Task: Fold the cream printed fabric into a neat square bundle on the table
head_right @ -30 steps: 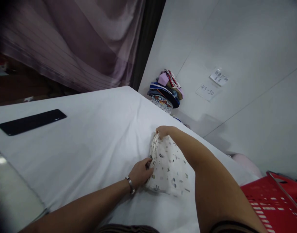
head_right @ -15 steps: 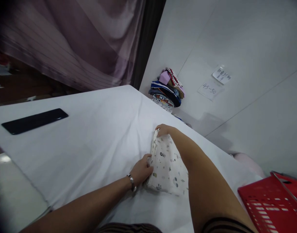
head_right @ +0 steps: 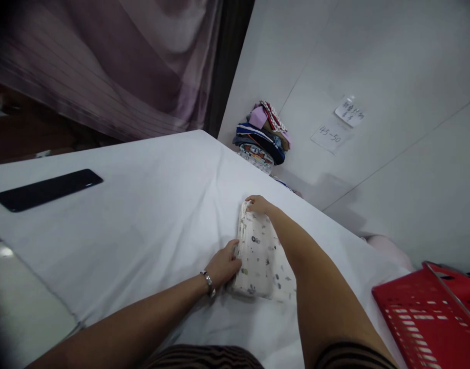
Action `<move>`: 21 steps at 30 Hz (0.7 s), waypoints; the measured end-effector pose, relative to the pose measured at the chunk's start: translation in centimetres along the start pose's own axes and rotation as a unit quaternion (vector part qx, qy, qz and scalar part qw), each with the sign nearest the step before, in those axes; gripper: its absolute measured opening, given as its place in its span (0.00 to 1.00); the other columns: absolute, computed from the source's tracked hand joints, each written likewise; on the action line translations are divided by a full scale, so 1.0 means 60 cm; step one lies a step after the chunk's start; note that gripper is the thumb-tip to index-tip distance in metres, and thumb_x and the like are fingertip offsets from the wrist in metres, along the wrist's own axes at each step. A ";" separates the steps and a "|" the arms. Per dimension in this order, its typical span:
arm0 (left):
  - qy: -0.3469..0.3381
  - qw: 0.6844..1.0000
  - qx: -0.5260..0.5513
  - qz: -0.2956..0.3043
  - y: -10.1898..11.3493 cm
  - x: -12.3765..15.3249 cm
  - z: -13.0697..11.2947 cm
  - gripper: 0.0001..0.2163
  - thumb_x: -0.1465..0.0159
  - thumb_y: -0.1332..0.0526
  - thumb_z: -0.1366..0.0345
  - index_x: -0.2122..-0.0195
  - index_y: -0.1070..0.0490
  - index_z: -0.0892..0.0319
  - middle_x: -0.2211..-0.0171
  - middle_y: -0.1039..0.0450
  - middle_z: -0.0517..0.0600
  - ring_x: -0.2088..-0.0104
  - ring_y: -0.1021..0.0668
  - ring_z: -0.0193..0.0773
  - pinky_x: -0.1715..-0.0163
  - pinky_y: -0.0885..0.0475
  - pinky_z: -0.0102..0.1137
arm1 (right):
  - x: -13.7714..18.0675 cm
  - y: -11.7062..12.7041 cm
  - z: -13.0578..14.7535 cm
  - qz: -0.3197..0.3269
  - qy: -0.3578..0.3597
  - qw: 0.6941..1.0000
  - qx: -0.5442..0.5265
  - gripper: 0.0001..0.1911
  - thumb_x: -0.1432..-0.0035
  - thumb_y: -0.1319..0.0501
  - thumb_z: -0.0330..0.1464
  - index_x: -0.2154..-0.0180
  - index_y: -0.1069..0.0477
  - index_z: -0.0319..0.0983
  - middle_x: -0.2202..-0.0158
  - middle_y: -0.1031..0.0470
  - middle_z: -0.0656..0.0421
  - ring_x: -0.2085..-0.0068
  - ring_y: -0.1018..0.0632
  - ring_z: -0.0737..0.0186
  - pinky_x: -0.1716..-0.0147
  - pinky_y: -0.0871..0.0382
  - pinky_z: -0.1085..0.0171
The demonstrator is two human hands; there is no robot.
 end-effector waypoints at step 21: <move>-0.019 0.999 -0.043 -0.004 0.001 0.002 -0.008 0.27 0.45 0.47 0.67 0.43 0.46 0.58 0.64 0.27 0.51 0.66 0.26 0.38 0.69 0.37 0.28 | 0.109 -0.024 0.040 -0.127 -0.087 0.985 0.073 0.19 0.40 0.52 0.42 0.67 0.28 0.39 0.69 0.24 0.57 0.67 0.26 0.63 0.70 0.38 0.68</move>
Point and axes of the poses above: each hand's wrist, its own x-axis away from the middle knuckle, its own y-axis out of the back of the hand, z = x × y, the point moved 6 cm from there along -x, towards the middle knuckle
